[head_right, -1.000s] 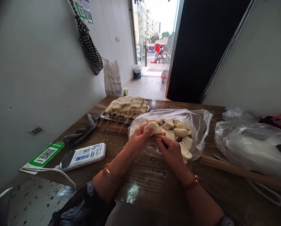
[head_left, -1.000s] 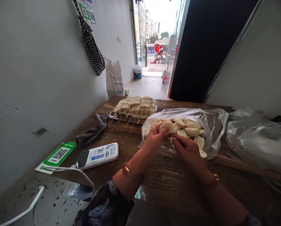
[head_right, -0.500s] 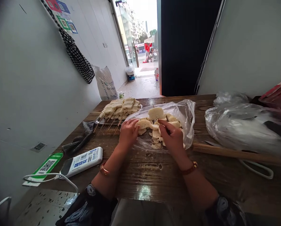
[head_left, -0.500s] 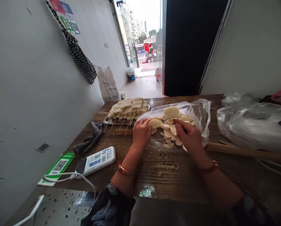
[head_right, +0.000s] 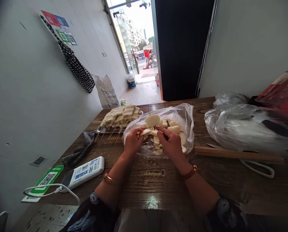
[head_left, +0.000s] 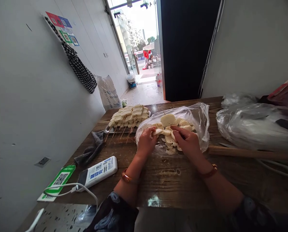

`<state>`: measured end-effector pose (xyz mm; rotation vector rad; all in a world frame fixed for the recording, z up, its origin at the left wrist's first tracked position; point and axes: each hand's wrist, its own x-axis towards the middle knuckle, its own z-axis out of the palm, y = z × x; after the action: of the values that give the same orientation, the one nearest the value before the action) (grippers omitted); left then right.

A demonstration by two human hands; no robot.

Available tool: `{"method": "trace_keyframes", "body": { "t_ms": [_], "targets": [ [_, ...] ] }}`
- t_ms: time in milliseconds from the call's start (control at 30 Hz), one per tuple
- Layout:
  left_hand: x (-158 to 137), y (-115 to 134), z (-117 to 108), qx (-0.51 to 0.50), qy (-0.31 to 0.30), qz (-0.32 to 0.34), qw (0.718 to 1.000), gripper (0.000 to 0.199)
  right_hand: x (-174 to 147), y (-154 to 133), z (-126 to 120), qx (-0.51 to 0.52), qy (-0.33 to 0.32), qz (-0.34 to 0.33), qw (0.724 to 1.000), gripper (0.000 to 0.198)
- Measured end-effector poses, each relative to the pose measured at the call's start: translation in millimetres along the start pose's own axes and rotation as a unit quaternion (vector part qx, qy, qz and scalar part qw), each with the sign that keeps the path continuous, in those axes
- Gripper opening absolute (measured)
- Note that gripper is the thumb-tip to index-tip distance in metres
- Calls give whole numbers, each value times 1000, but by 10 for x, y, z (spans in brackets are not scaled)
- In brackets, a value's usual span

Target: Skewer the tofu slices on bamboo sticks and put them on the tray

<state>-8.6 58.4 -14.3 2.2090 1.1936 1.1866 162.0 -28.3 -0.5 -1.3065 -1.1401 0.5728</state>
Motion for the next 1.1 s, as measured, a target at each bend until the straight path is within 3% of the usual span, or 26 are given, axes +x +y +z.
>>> {"method": "trace_keyframes", "body": {
  "t_ms": [100, 200, 267, 333, 400, 467, 533, 600, 767, 900, 1100],
  "targets": [
    [2, 62, -42, -188, 7, -111, 976, 15, -7, -13, -1, -12, -1, -1, 1000, 38],
    [6, 123, -114, -365, 10, -176, 914, 33, -17, -8, 2, -16, -4, 5, 1000, 38],
    [10, 141, -154, -431, 14, -198, 880, 43, -19, 13, 1, -20, -2, 6, 1000, 38],
    [16, 136, -178, -440, 28, -201, 875, 41, -13, 42, -5, -25, 6, 1, 1000, 39],
    [22, 116, -185, -398, 31, -188, 897, 30, 0, 70, -18, -25, 19, -1, 1000, 41],
    [25, 95, -173, -306, 15, -156, 939, 21, 19, 84, -35, -13, 36, 5, 999, 42],
    [20, 80, -144, -185, -17, -97, 978, 20, 38, 72, -58, 3, 53, 11, 999, 43],
    [5, 71, -102, -64, -53, -25, 996, 22, 53, 33, -90, 16, 70, 12, 997, 42],
    [-62, 81, 26, 110, -101, 79, 986, 6, 81, -90, -195, 67, 114, 16, 991, 38],
    [-77, 142, 135, 119, -97, 111, 982, 15, 109, -103, -244, 86, 127, 7, 988, 39],
    [10, 374, 287, 173, -150, 181, 957, 35, 149, -84, -228, 75, 113, 0, 991, 41]
  ]
}}
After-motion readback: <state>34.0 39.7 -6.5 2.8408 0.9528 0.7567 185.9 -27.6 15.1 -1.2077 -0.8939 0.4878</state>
